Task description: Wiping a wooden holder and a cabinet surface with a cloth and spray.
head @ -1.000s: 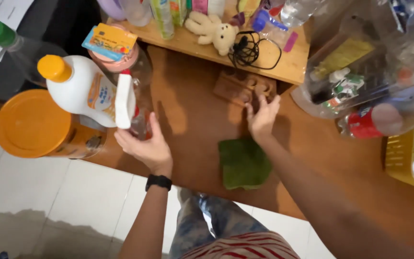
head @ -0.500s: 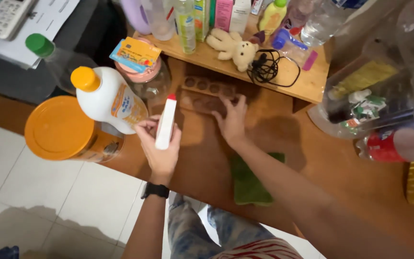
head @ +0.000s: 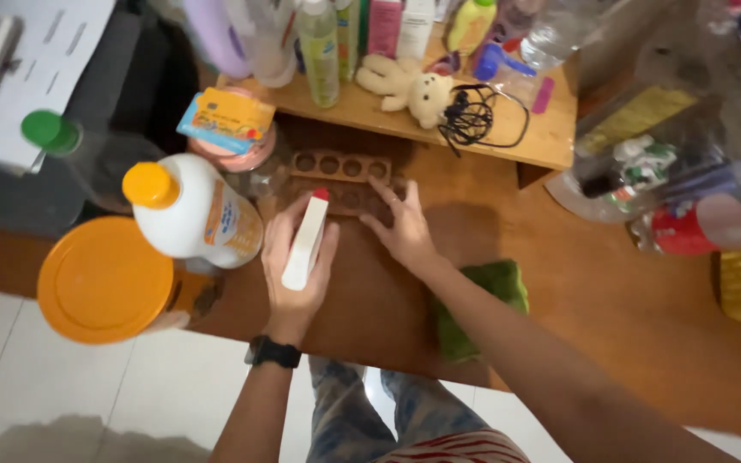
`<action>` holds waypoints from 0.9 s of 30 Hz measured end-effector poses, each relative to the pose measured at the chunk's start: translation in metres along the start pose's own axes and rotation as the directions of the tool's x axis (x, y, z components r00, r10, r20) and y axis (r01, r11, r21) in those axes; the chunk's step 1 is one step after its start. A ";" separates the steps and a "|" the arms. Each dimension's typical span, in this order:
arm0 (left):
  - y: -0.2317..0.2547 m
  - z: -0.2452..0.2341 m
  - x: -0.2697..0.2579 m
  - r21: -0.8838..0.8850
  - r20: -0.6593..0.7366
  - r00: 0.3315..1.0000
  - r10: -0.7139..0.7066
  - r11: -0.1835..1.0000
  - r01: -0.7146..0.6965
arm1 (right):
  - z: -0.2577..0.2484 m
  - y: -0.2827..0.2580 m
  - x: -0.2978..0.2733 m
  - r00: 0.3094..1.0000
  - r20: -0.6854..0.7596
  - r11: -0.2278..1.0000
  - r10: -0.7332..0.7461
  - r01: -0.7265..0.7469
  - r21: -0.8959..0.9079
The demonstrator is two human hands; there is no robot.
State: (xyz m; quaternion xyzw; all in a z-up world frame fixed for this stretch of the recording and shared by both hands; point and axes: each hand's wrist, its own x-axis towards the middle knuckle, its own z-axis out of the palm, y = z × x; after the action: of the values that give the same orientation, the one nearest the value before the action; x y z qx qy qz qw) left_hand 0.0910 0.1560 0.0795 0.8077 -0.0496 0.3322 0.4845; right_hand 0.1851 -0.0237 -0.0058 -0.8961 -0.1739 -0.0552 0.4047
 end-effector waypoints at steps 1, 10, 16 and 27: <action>-0.001 0.002 0.000 -0.017 0.016 1.000 0.009 1.000 -0.009 | -0.011 0.000 -0.008 1.000 -0.018 1.000 0.014 -0.014 -0.009; 0.020 0.017 -0.007 -0.425 0.446 0.814 -0.372 0.713 0.558 | -0.083 0.016 -0.161 0.941 -0.219 0.864 0.256 -0.325 -0.386; 0.035 0.032 -0.018 -0.413 0.477 0.866 -0.151 0.831 0.373 | -0.063 0.013 -0.213 0.870 -0.093 0.672 0.485 -0.438 -0.597; 0.075 0.034 -0.023 -0.216 0.707 0.698 -0.114 0.905 0.366 | -0.071 0.068 -0.213 0.649 -0.471 0.801 0.598 -0.469 0.371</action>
State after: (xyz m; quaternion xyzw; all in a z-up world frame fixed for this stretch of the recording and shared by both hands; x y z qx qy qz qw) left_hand 0.0594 0.0832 0.1122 0.7753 -0.1723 -0.0671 0.6039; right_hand 0.0137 -0.1751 -0.0575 -0.7989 0.2226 -0.1772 0.5299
